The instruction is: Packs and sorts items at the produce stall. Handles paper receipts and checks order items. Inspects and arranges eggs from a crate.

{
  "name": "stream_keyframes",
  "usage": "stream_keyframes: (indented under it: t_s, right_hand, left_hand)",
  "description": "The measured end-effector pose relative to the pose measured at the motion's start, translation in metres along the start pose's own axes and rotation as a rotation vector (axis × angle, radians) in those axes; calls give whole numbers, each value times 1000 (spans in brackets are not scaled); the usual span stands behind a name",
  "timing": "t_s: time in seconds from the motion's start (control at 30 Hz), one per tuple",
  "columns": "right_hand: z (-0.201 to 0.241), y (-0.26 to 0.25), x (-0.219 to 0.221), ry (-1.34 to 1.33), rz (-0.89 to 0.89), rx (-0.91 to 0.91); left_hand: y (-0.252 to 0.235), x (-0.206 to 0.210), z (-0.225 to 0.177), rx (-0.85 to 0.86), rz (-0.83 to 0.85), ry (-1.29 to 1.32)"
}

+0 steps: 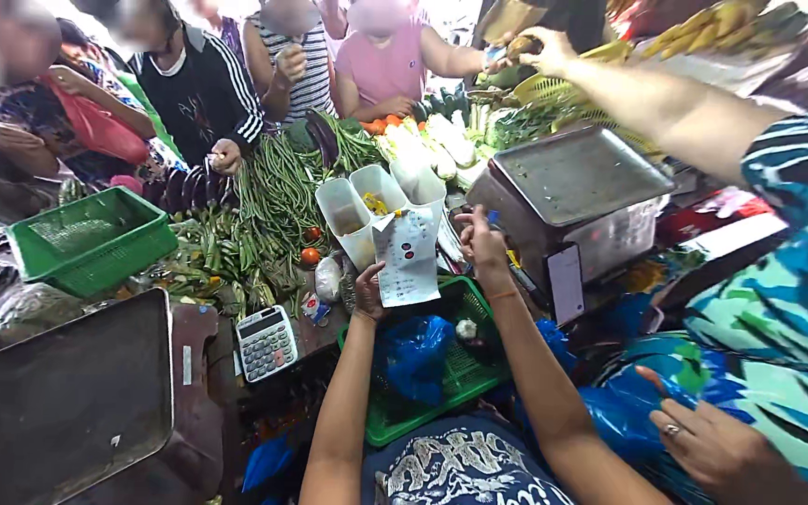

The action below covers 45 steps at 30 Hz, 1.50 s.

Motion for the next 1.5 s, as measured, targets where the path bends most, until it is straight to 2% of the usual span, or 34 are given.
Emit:
stream_keyframes:
  t_s: [0.07, 0.17, 0.27, 0.37, 0.5, 0.57, 0.63, 0.73, 0.8, 0.9, 1.0, 1.13, 1.3, 1.5]
  right_hand:
    - [5, 2, 1, -473, 59, 44]
    - [5, 0, 6, -808, 104, 14]
    - [7, 1, 11, -854, 206, 9]
    - [18, 5, 16, -856, 331, -34]
    - [28, 4, 17, -877, 383, -113]
    - [37, 8, 18, -859, 401, -170]
    - [44, 12, 15, -759, 292, -211]
    - [44, 12, 17, -558, 167, -163]
    - [43, 12, 24, -371, 273, -152]
    - [34, 10, 37, -154, 269, -120]
    - [25, 2, 48, -269, 396, -96]
    - [15, -6, 58, -377, 373, -93]
    - [10, -7, 39, -207, 181, -206]
    - [12, -3, 30, 84, 60, -220]
  left_hand:
    - [-5, 1, -1, -40, -30, -57]
    - [-15, 14, 5, -134, 29, -300]
    - [-18, 27, 8, -54, 49, -468]
    - [-12, 35, 8, -33, 30, -342]
    - [-10, 51, 0, 8, 59, -164]
    - [-16, 44, 3, -24, 15, -262]
    - [-22, 43, 5, -38, -50, -372]
    - [-21, 42, 7, -54, -112, -397]
    - [-18, 42, 6, -64, -111, -394]
    - [-13, 45, 3, -82, -115, -402]
    - [-10, 54, 3, -128, -16, -332]
    - [-12, 70, 7, -73, 11, -238]
    - [-21, 55, 13, -53, -102, -311]
    - [-18, 55, 11, -85, -107, -294]
Point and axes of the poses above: each hand's wrist, its own y-axis away from the middle knuckle, its own x-axis out of the palm, z = x × y, the point moved 7 cm from there along -y, towards the middle knuckle, and after that the axes turned 10 degrees about z, right-handed, at the moved point
